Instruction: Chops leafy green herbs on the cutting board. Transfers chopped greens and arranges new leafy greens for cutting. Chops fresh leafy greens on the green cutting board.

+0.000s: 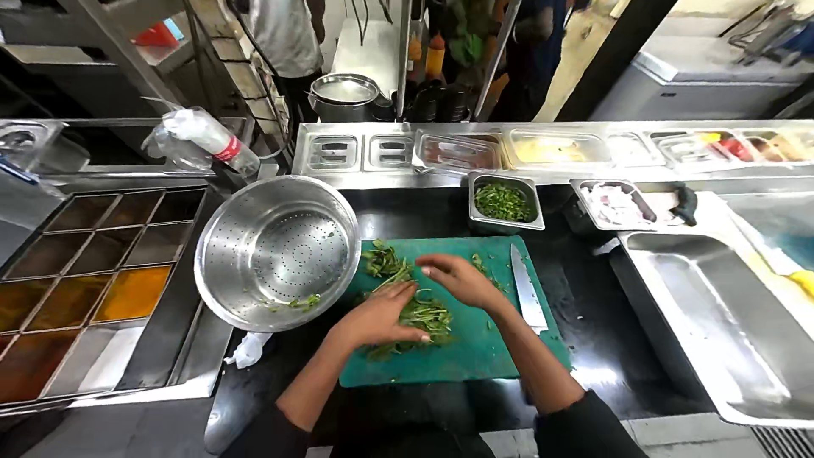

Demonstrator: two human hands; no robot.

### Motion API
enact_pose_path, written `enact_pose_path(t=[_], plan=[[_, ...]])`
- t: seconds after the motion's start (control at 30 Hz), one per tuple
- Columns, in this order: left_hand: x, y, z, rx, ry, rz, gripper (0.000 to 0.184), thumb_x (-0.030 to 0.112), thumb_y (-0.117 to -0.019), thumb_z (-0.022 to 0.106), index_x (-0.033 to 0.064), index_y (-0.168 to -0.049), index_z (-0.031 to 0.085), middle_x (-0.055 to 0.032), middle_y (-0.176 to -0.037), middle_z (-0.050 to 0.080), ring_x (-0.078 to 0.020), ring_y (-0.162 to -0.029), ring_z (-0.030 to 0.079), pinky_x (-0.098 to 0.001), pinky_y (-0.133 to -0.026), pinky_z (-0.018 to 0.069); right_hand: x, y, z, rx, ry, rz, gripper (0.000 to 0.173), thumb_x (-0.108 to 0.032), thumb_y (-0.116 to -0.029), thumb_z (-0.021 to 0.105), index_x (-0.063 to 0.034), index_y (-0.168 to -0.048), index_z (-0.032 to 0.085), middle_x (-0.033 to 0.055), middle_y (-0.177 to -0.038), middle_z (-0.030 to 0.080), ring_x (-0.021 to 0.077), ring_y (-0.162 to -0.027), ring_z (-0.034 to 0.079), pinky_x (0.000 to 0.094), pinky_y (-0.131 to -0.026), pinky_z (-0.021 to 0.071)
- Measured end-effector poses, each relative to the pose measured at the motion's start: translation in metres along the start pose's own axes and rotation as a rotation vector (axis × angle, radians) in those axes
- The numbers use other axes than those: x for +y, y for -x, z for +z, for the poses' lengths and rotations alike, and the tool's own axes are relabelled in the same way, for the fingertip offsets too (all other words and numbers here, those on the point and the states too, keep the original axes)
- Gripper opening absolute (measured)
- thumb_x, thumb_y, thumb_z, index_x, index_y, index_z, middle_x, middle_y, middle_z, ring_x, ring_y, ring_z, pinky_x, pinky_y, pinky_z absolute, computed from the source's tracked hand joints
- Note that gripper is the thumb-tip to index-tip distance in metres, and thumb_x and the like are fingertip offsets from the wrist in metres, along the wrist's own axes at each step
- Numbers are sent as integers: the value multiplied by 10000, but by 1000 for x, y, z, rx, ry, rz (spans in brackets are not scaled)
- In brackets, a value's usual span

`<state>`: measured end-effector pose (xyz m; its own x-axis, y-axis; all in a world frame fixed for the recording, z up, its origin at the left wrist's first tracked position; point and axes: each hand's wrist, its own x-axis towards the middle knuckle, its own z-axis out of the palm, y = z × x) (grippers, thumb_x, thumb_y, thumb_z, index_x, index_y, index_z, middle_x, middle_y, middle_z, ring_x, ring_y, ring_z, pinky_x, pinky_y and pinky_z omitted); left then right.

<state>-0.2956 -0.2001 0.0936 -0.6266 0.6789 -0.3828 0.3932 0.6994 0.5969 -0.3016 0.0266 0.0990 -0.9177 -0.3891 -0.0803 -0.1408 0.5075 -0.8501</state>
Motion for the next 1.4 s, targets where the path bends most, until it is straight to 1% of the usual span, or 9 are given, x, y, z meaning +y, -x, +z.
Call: enact_pose_path(t=[0.07,0.13,0.27,0.4,0.67,1.0,1.17,1.27,1.4], plan=[[8,-15,13,-105,-221,-74,1157,701,-817,718,41,-1626,221,-173,-1683,240,-321,-1570,187,-532,-1275,89,24,32,4,-64,10,13,424,-302,-1089,504,-89,-1451,567,94,-1431,615,214,-1291,612,459,-1114,483],[12,-27,34,-131,-337,-162,1227,649,-785,785,7,-1627,166,-228,-1674,216,-383,-1557,196,-563,-1264,107,44,60,9,-46,-5,73,466,-349,-1094,480,-120,-1496,533,69,-1493,574,206,-1352,569,462,-1158,442],[7,-36,51,-71,-393,-147,1007,504,-851,794,-26,-1564,320,-236,-1568,395,-390,-1462,375,-518,-1209,293,66,95,24,179,-63,108,443,-326,-1090,489,-87,-1454,570,98,-1434,615,218,-1301,609,443,-1127,479],[5,-33,36,-80,-257,-114,823,472,-895,766,27,-1510,446,-204,-1472,511,-376,-1393,461,-518,-1169,355,64,106,36,272,-36,67,494,-372,-1065,537,-98,-1476,552,94,-1485,573,236,-1374,544,465,-1161,430],[-17,-33,-13,-30,165,-141,480,333,-999,677,26,-1361,604,-176,-1192,701,-261,-1123,674,-495,-1036,504,75,119,63,467,-101,-4,412,-305,-1028,609,-78,-1371,634,94,-1388,636,217,-1244,633,430,-1041,541],[11,-38,-47,70,40,-175,504,305,-1033,626,-16,-1414,550,-238,-1289,653,-337,-1229,624,-531,-1098,444,60,106,83,407,6,-91,366,-304,-1036,594,-75,-1311,673,115,-1342,664,257,-1265,619,417,-1060,519],[19,-49,-57,63,-162,-218,434,235,-1030,635,-17,-1379,576,-256,-1285,647,-402,-1222,618,-587,-1066,449,54,98,91,357,170,-140,366,-318,-1032,584,-94,-1305,678,129,-1362,653,316,-1287,611,500,-1066,505],[6,-63,-61,86,-324,-207,415,149,-987,675,-13,-1358,583,-243,-1320,625,-406,-1268,585,-590,-1088,436,47,93,90,373,163,-161,353,-334,-1041,571,-108,-1288,686,112,-1356,656,295,-1283,609,476,-1064,507],[-24,-81,-33,79,-450,-195,524,255,-943,748,49,-1397,585,-199,-1453,535,-409,-1372,477,-605,-1132,367,52,90,90,416,156,-151,348,-357,-1039,572,-118,-1255,703,97,-1336,665,283,-1270,616,476,-1057,513]])
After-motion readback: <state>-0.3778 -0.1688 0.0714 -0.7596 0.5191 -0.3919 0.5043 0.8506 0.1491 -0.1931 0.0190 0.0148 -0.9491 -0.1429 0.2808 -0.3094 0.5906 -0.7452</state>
